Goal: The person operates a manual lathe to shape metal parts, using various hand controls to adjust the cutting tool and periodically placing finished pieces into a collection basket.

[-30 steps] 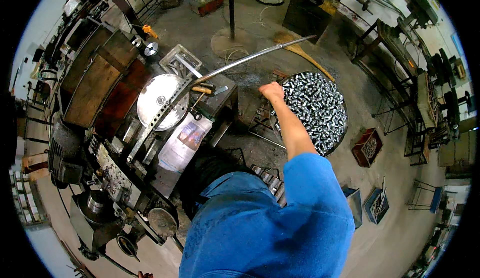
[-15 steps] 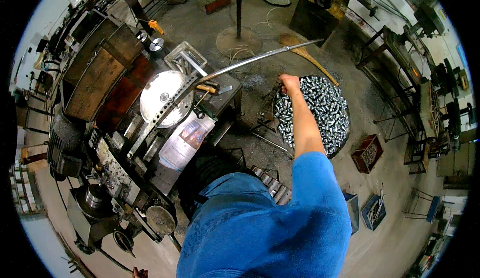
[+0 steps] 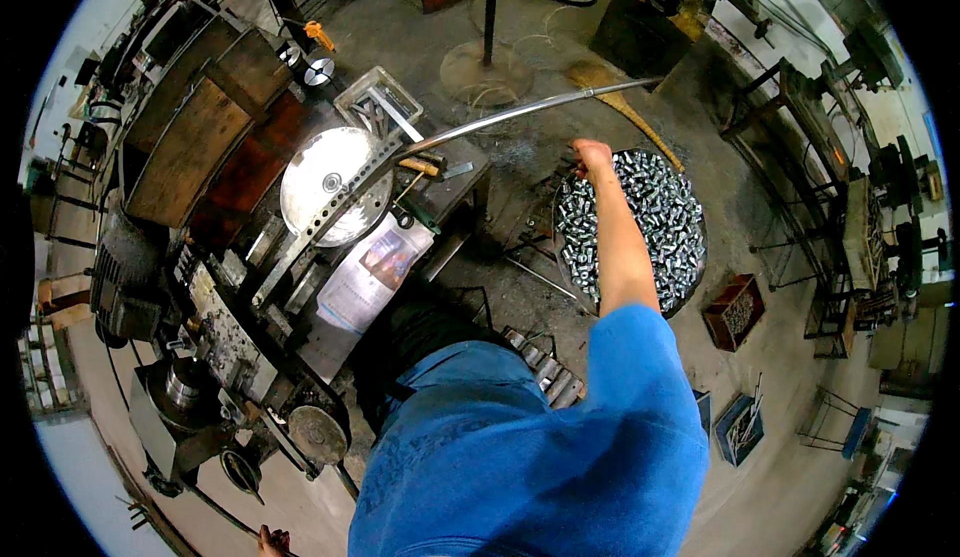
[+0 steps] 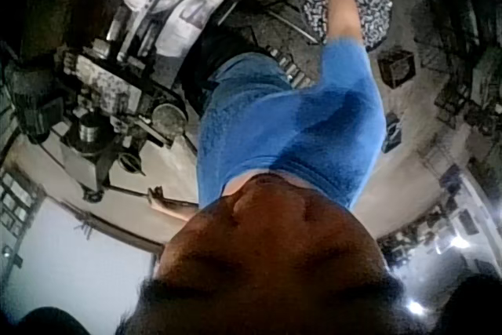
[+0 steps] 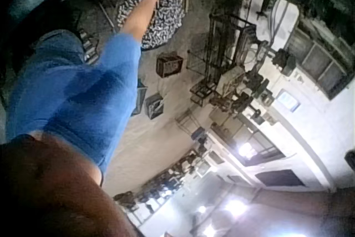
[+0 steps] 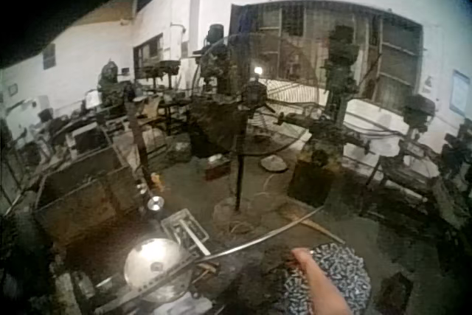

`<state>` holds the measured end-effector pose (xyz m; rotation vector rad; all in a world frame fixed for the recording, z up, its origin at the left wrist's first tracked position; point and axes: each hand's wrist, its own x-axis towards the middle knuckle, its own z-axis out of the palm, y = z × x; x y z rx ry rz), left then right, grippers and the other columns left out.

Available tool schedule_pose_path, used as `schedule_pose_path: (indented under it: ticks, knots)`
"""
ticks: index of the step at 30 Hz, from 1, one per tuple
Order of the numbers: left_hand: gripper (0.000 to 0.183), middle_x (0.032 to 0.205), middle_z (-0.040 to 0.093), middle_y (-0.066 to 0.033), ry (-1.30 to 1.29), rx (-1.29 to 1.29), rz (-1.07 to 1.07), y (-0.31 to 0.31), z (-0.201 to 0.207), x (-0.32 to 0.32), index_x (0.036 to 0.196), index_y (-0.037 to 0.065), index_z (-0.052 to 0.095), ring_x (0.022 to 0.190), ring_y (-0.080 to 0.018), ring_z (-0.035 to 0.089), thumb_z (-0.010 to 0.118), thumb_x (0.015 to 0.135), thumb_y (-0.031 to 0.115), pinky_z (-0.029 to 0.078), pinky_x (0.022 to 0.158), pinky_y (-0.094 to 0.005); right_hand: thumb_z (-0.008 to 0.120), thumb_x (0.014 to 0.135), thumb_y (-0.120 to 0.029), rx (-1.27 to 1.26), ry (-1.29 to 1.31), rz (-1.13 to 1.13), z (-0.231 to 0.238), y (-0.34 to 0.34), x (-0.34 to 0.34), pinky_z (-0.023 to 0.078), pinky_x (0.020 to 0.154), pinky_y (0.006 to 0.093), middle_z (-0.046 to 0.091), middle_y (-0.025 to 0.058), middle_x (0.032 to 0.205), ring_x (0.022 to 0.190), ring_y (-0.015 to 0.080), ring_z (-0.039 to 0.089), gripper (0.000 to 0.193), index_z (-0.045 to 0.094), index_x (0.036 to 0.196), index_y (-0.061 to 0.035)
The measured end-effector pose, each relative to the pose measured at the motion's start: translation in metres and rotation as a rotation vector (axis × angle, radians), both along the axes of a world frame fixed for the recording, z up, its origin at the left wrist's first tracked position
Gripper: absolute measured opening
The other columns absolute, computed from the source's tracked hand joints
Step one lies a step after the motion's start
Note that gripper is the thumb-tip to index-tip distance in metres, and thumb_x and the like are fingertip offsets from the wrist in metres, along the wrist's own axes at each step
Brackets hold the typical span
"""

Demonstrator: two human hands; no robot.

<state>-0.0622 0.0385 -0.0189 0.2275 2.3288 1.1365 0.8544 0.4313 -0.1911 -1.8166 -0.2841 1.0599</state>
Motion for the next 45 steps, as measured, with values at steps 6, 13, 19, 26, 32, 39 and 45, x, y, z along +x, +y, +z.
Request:
schedule_pose_path:
  ticks: [6,13,19,26,32,39,45]
  knots:
    - [0.039,0.07,0.057,-0.0181,-0.002,-0.012,-0.001,-0.004,0.001,-0.002,0.111,-0.006,0.051,0.061,-0.027,0.056,0.063,0.084,0.019,0.054,0.063,-0.0401,0.056,0.076,-0.015,0.273,-0.135,0.174,0.035,0.008,-0.027,0.046,0.052,0.031,0.057,0.0046,0.072,0.058,0.0176,0.052,0.014,0.064,0.079,-0.0039]
    - [0.039,0.071,0.057,-0.0182,-0.022,-0.005,-0.003,-0.004,-0.002,-0.009,0.112,-0.006,0.051,0.061,-0.0273,0.056,0.062,0.084,0.019,0.054,0.064,-0.0405,0.06,0.063,-0.03,-0.329,-1.08,0.627,0.016,-0.039,-0.057,0.049,0.078,0.0374,0.065,0.016,0.091,0.087,0.0327,0.062,0.03,0.069,0.082,-0.0077]
    - [0.039,0.071,0.057,-0.0183,-0.029,0.003,-0.015,-0.006,-0.007,-0.013,0.112,-0.005,0.051,0.062,-0.0276,0.056,0.062,0.084,0.019,0.054,0.065,-0.0409,0.058,0.061,-0.028,-0.462,-1.057,0.489,-0.004,-0.055,-0.091,0.047,0.085,0.0359,0.063,0.0145,0.102,0.098,0.03,0.057,0.028,0.069,0.079,-0.0103]
    - [0.039,0.071,0.057,-0.0184,-0.09,0.054,-0.041,-0.019,-0.019,-0.028,0.112,-0.005,0.051,0.063,-0.0279,0.056,0.062,0.084,0.019,0.054,0.066,-0.0413,0.059,0.061,-0.021,0.043,-1.272,0.716,0.009,-0.064,-0.076,0.049,0.07,0.0371,0.064,0.0174,0.08,0.079,0.0324,0.061,0.019,0.066,0.068,-0.0047]
    - [0.022,0.059,0.054,-0.0065,0.094,0.211,0.007,-0.013,-0.025,-0.015,0.08,0.0,0.054,0.05,-0.0157,0.054,0.064,0.081,0.019,0.046,0.048,-0.029,0.047,0.063,0.007,0.53,-0.671,0.628,0.092,-0.068,-0.175,0.049,0.07,0.0273,0.063,0.0099,0.099,0.082,0.0182,0.061,0.032,0.066,0.088,0.0062]
    - [0.024,0.06,0.054,-0.0053,0.145,0.18,-0.073,0.0,-0.004,0.012,0.082,-0.002,0.057,0.052,-0.0135,0.054,0.065,0.081,0.021,0.049,0.051,-0.0288,0.051,0.063,-0.008,0.87,0.225,1.066,0.198,-0.019,-0.354,0.046,0.088,0.0344,0.049,0.0168,0.124,0.1,0.0249,0.058,0.046,0.06,0.104,0.0099]
    - [0.021,0.061,0.055,-0.0044,0.135,0.268,-0.051,-0.007,-0.005,0.016,0.084,0.001,0.058,0.052,-0.0134,0.055,0.064,0.082,0.021,0.05,0.051,-0.0283,0.046,0.061,-0.002,0.991,0.441,1.323,0.24,-0.002,-0.422,0.048,0.086,0.0386,0.051,0.0202,0.12,0.099,0.0302,0.059,0.042,0.063,0.098,0.0092]
